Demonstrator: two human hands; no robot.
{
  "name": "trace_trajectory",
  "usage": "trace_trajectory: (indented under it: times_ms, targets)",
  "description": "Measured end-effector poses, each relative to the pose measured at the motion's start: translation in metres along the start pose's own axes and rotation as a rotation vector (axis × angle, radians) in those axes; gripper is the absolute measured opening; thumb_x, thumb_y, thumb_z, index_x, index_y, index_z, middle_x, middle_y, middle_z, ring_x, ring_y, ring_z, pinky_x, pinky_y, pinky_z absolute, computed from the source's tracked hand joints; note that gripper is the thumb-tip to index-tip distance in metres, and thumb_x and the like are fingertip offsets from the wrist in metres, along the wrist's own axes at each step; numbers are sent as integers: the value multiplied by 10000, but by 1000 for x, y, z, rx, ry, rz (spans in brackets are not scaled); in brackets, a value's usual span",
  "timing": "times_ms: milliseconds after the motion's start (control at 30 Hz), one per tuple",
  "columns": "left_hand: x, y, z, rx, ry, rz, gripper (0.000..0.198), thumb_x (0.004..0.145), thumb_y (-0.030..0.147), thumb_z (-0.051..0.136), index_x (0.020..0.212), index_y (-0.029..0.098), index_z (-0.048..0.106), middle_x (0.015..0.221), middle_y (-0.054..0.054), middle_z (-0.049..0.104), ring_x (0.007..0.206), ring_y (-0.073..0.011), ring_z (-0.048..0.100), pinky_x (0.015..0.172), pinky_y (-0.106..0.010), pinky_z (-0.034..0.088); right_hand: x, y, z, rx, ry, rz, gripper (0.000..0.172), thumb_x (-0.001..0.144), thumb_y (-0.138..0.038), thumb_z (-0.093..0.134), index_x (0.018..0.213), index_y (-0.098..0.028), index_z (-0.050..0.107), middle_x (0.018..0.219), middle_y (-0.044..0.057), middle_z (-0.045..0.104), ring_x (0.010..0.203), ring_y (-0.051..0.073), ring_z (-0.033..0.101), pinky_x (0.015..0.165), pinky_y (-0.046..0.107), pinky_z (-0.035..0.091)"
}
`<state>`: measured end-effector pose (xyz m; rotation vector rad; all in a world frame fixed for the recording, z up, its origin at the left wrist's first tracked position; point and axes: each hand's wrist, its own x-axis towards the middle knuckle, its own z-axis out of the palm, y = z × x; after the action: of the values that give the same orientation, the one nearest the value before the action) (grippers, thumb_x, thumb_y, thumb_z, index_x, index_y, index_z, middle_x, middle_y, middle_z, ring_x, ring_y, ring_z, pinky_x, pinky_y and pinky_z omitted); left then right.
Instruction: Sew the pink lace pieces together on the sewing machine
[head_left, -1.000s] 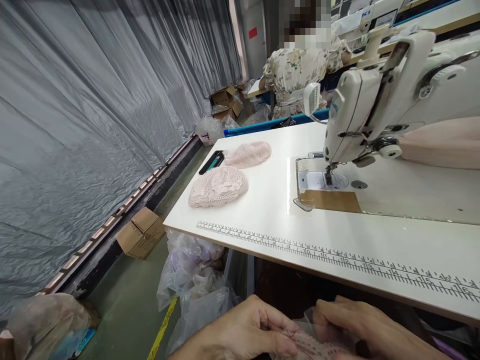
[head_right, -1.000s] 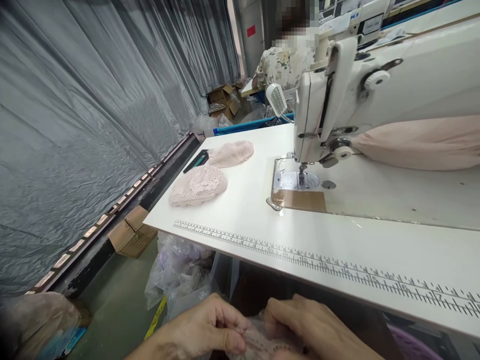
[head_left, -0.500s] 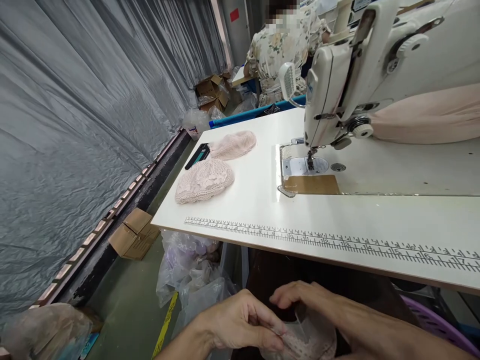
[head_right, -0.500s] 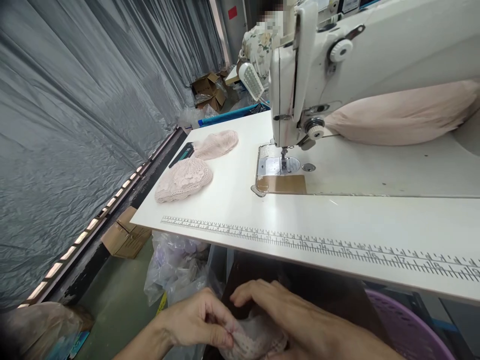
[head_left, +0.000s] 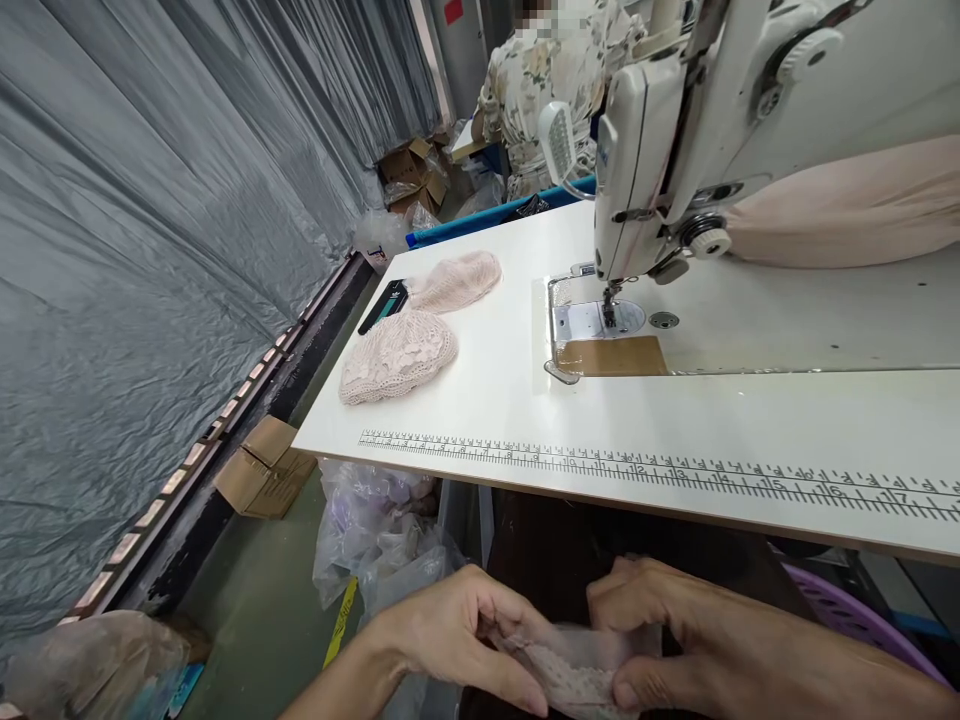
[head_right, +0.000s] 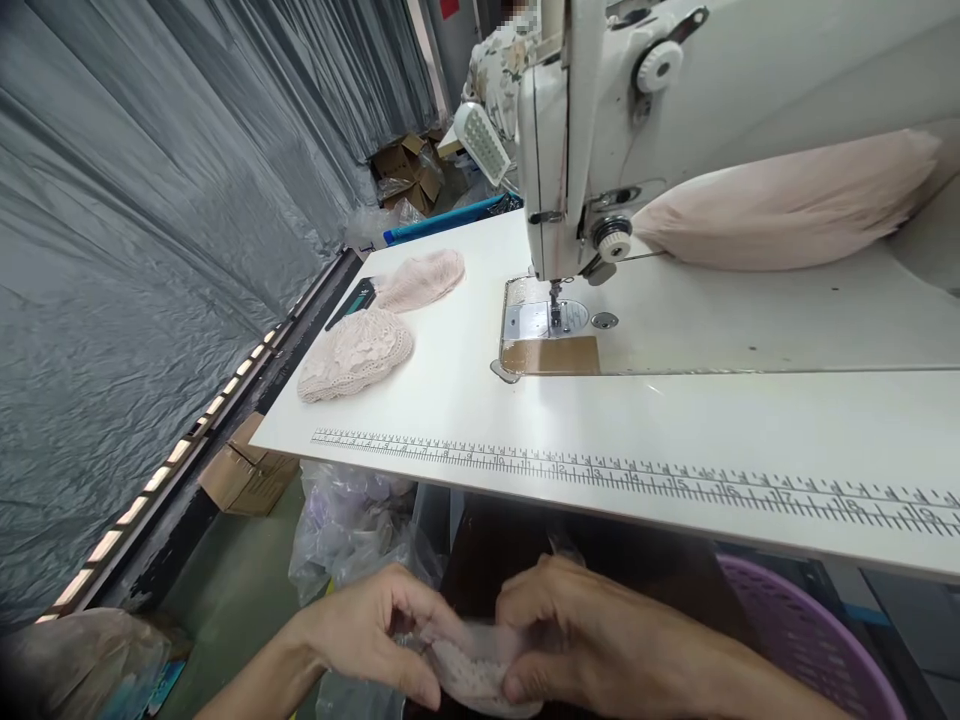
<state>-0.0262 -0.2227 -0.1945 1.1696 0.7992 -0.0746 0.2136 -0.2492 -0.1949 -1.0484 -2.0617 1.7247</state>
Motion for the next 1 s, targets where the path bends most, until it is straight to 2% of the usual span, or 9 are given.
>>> trace_trajectory:
  times_ms: [133, 233, 333, 400, 467, 533, 667, 800, 1000]
  targets:
    - [6, 10, 6, 63, 61, -18, 504, 622, 497, 765, 962, 127, 722, 782, -45, 706, 679, -133, 624, 694, -222, 494, -1, 2, -3, -32, -29, 38, 128, 856, -215, 542, 740, -207, 597, 791, -24, 596, 841, 166, 570, 874, 354, 397]
    - [8, 13, 6, 73, 69, -21, 418, 651, 452, 759, 920, 133, 735, 766, -48, 714, 674, -132, 633, 690, -212, 494, -7, 7, -5, -47, -34, 64, 134, 868, -250, 511, 756, -218, 578, 787, -30, 576, 868, 178, 569, 1001, 445, 297]
    - [8, 10, 3, 46, 74, -34, 372, 643, 412, 773, 901, 147, 739, 794, -47, 721, 695, -144, 649, 699, -221, 504, -11, 7, -4, -11, -40, 122, 28, 795, -250, 606, 781, -228, 596, 810, -44, 594, 904, 188, 573, 1049, 462, 222]
    - [6, 8, 0, 54, 73, -36, 357, 641, 403, 776, 895, 154, 740, 820, -45, 724, 730, -156, 658, 706, -226, 505, -11, 5, -1, -18, -19, 158, 57, 742, -210, 640, 778, -224, 598, 818, -43, 588, 871, 183, 574, 985, 413, 318]
    - [3, 7, -2, 80, 66, -32, 352, 648, 407, 771, 896, 159, 740, 841, -42, 724, 762, -162, 657, 708, -223, 501, -9, 3, 1, -58, -7, 173, 79, 728, -167, 621, 778, -219, 590, 829, -35, 572, 826, 172, 564, 853, 342, 406]
    - [1, 9, -1, 105, 63, -28, 366, 646, 416, 770, 908, 162, 738, 837, -34, 722, 754, -155, 650, 690, -209, 492, -6, 1, 3, -96, -21, 158, 95, 734, -153, 605, 797, -221, 582, 846, -32, 574, 815, 168, 550, 776, 307, 411]
    - [5, 19, 7, 188, 49, -38, 412, 601, 380, 803, 946, 166, 731, 764, 1, 709, 675, -125, 621, 623, -168, 453, -3, -2, 4, -98, -45, 114, 88, 748, -164, 609, 808, -223, 583, 861, -30, 602, 848, 171, 547, 756, 292, 400]
    - [16, 22, 15, 162, 50, -33, 335, 635, 387, 776, 893, 175, 746, 740, 8, 709, 674, -121, 623, 640, -163, 450, -5, -1, 2, -94, -25, 172, 79, 761, -165, 566, 795, -219, 613, 826, -15, 586, 781, 165, 558, 679, 270, 418]
    - [17, 18, 10, 70, 13, -82, 332, 586, 391, 799, 845, 188, 753, 709, 3, 708, 658, -123, 633, 681, -190, 484, -19, 2, -5, -99, -44, 254, 101, 722, -141, 581, 772, -222, 616, 797, -11, 569, 831, 194, 558, 705, 296, 428]
